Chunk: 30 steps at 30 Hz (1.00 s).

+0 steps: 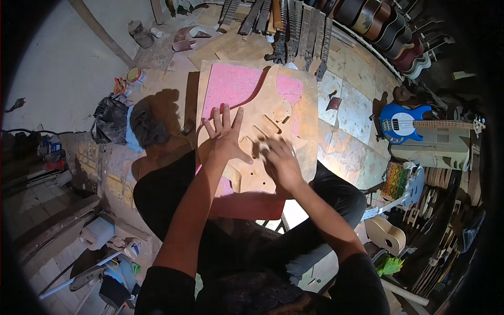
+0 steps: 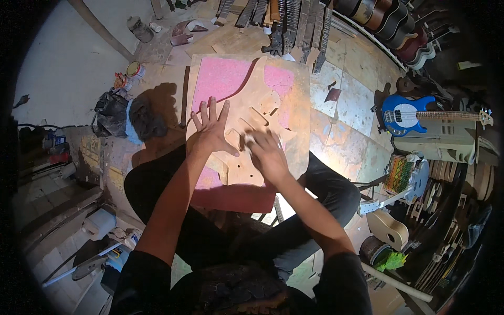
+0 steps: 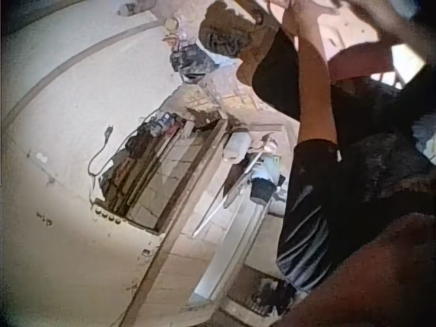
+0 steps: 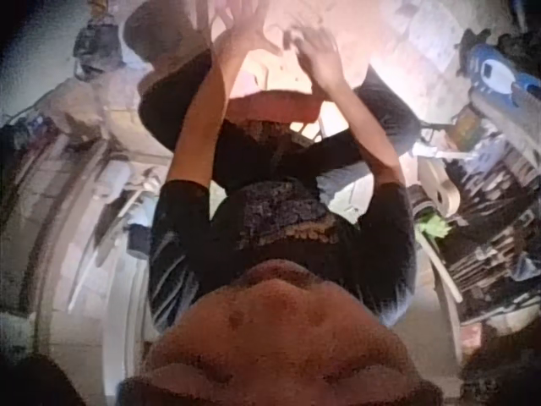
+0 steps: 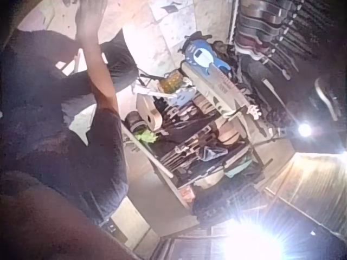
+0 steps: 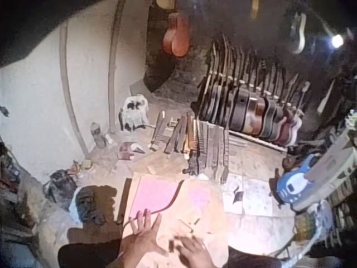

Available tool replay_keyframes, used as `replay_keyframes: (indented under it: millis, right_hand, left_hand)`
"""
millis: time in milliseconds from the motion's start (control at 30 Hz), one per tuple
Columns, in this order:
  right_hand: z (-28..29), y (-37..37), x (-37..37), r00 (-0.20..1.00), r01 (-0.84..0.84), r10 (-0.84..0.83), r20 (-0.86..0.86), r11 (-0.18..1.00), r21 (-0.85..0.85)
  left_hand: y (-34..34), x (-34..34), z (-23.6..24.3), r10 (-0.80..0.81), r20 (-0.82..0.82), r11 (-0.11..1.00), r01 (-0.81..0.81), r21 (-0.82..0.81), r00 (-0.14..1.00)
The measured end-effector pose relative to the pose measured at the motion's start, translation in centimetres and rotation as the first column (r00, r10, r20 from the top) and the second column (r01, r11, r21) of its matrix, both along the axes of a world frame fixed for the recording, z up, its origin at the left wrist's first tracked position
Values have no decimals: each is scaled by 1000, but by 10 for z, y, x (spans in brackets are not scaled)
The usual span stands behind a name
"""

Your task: The person sands a wooden guitar body on a foam block using a sanding block and then picks up and sands a wooden guitar neck.

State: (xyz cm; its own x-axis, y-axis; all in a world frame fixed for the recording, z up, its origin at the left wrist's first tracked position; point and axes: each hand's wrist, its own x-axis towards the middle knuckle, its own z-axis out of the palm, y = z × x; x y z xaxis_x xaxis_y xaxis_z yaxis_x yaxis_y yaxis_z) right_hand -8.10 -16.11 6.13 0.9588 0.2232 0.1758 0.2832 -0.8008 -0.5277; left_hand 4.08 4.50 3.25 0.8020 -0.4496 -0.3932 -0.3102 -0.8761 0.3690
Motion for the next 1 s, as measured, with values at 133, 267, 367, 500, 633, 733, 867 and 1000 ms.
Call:
replay_keyframes:
  millis: [133,267,367,500,633,733,867,1000]
  right_hand:
    - [-3,-18,-47,999,-33,32,-36,999,-29]
    - [-7,-1,5,999,42,-41,10,996,-75]
    - [1,15,33,996,91,-91,1,995,-39]
    - [-4,-6,-32,999,37,-37,4,998,-58]
    - [-5,-10,-38,997,71,-69,21,993,-92]
    - [-10,-5,22,980,192,-189,64,980,-54]
    - [-7,2,19,968,251,-251,13,968,-24]
    - [-5,5,-61,975,220,-223,-15,971,-95]
  left_hand:
    - [-2,0,3,7,-2,1000,-7,0,1000]
    - [-7,1,2,8,28,999,-7,-37,1000]
    - [-5,0,1,10,32,999,-8,-35,999]
    - [0,2,4,19,-18,1000,-19,7,1000]
    - [-1,1,5,18,-37,999,-17,29,999]
    - [-10,4,9,2,-20,1000,-1,12,1000]
    - [-5,1,3,-2,-14,1000,2,23,1000]
    - [-1,-1,5,22,-11,1000,-22,20,1000]
